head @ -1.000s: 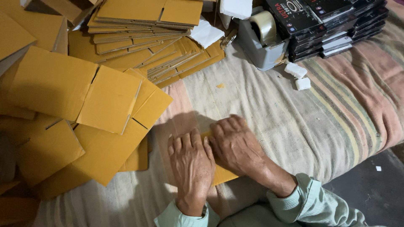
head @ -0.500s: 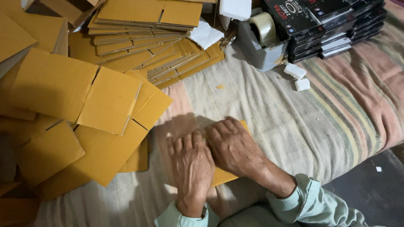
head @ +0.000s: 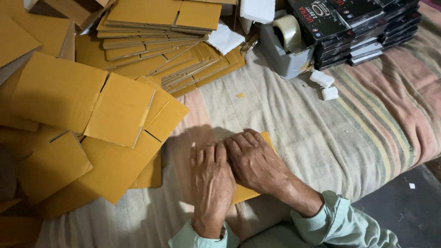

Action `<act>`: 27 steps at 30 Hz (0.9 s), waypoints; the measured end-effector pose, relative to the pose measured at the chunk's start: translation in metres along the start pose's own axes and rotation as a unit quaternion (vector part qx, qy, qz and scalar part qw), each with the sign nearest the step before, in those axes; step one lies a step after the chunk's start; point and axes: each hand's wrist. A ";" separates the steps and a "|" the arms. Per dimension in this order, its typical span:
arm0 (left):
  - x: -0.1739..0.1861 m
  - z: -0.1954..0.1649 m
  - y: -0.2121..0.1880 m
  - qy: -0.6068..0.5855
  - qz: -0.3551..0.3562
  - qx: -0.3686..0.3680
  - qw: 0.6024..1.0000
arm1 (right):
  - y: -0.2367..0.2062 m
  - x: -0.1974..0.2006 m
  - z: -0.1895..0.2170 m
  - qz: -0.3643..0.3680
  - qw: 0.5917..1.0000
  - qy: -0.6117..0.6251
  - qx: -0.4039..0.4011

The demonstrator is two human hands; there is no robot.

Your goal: The person folds flat pre-cut cardboard pieces into small boxes on a bed, pressing the creases flat with both hands, opening the folded box, and setting it with a pile of finished boxes. They repeat the folding cycle with additional flat pieces.

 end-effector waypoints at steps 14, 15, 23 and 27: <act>-0.001 0.000 0.000 0.013 0.035 0.037 0.999 | 0.002 0.001 0.000 0.030 0.999 0.034 -0.019; -0.001 0.000 0.000 0.010 0.031 0.039 0.999 | 0.002 0.001 0.001 0.034 0.999 0.029 -0.024; 0.002 0.000 0.001 0.028 0.069 0.051 0.996 | 0.003 0.004 0.001 0.051 0.998 0.039 -0.025; -0.001 0.000 -0.004 0.031 0.025 0.066 0.997 | -0.001 0.001 0.002 0.030 0.998 0.047 -0.017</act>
Point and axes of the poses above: each hand's wrist, its own y-axis towards the middle knuckle, its own x-axis out of the back of the hand, z = x × y, and after that the axes turned 4 degrees about x, right-handed
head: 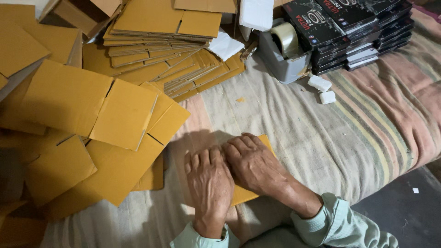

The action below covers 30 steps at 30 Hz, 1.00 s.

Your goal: The person folds flat pre-cut cardboard pieces into small boxes on a bed, pressing the creases flat with both hands, opening the folded box, and setting it with a pile of finished boxes. They repeat the folding cycle with additional flat pieces.

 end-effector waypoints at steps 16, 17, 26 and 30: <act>-0.001 0.001 0.001 0.004 0.001 -0.032 0.999 | -0.001 0.000 -0.001 0.062 0.998 0.000 -0.020; -0.002 0.001 0.001 -0.001 0.006 -0.040 0.999 | 0.000 0.000 -0.001 0.047 0.999 0.000 -0.006; 0.003 -0.003 0.005 0.032 0.031 0.018 0.999 | 0.002 0.004 -0.002 0.161 0.979 -0.077 -0.103; 0.005 -0.005 0.005 0.028 0.028 0.052 0.998 | -0.005 0.007 -0.001 0.132 0.972 -0.072 -0.181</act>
Point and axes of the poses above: each hand's wrist, its own y-axis towards the middle knuckle, its own x-axis out of the back of the hand, z = x × y, and after that the axes turned 4 degrees about x, right-handed
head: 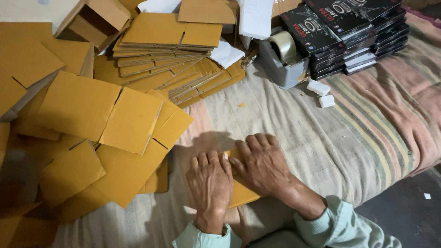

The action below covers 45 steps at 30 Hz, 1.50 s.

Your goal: The person folds flat pre-cut cardboard pieces into small boxes on a bed, pressing the creases flat with both hands, opening the folded box, and setting it with a pile of finished boxes. They repeat the folding cycle with additional flat pieces.

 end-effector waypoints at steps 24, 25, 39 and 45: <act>0.000 0.029 -0.054 -0.083 0.072 -0.135 0.985 | -0.049 -0.010 0.005 -0.042 0.982 -0.076 0.168; -0.002 0.032 -0.055 -0.086 0.081 -0.134 0.984 | -0.049 -0.009 0.002 -0.041 0.978 -0.102 0.175; -0.007 0.029 -0.062 -0.040 0.117 -0.066 0.990 | -0.060 -0.015 -0.001 -0.039 0.979 -0.010 0.199; -0.013 0.024 -0.067 -0.016 0.117 -0.069 0.991 | -0.059 -0.015 0.009 -0.038 0.975 0.018 0.216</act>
Point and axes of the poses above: each hand's wrist, its own y-axis towards the middle knuckle, its own x-axis out of the back of the hand, z = x × y, and after that the axes turned 4 degrees about x, right-handed
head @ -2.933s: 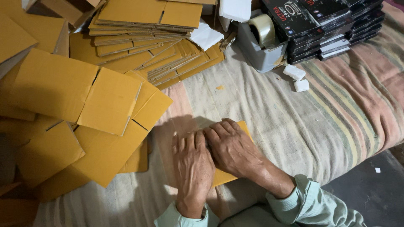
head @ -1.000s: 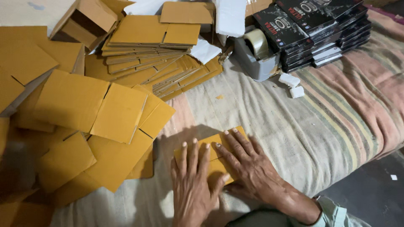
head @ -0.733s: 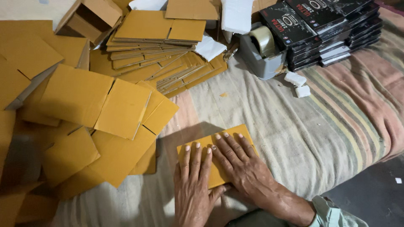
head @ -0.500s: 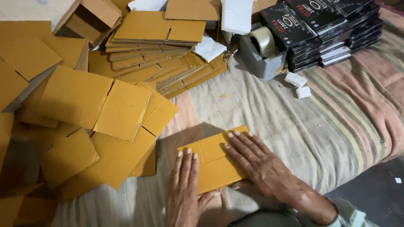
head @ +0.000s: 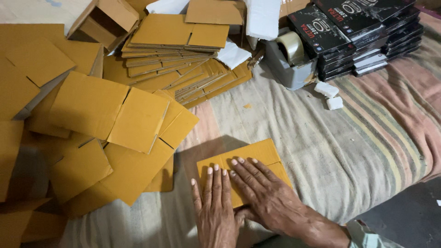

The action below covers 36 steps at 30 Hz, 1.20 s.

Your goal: The person folds flat pre-cut cardboard pieces into small boxes on a bed, pressing the creases flat with both hands, opening the folded box, and setting it with a pile of finished boxes. They repeat the folding cycle with additional flat pieces.

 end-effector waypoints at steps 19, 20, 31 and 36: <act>-0.015 0.014 -0.003 -0.037 -0.163 -0.069 0.984 | -0.006 0.018 -0.016 0.007 1.000 -0.005 -0.023; -0.014 0.019 -0.006 -0.036 -0.157 -0.064 0.985 | -0.010 0.020 -0.018 0.009 0.999 -0.016 -0.038; -0.028 0.012 0.014 -0.041 -0.179 -0.098 0.978 | 0.003 -0.003 -0.016 0.028 0.999 -0.016 0.000; -0.024 0.027 0.007 -0.023 -0.191 -0.080 0.978 | -0.007 0.005 -0.034 0.029 0.993 -0.103 -0.043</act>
Point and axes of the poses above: each hand's wrist, its own y-axis towards the middle knuckle, its own x-axis out of the back of the hand, z = x × y, and after that the axes turned 4 degrees about x, right-handed
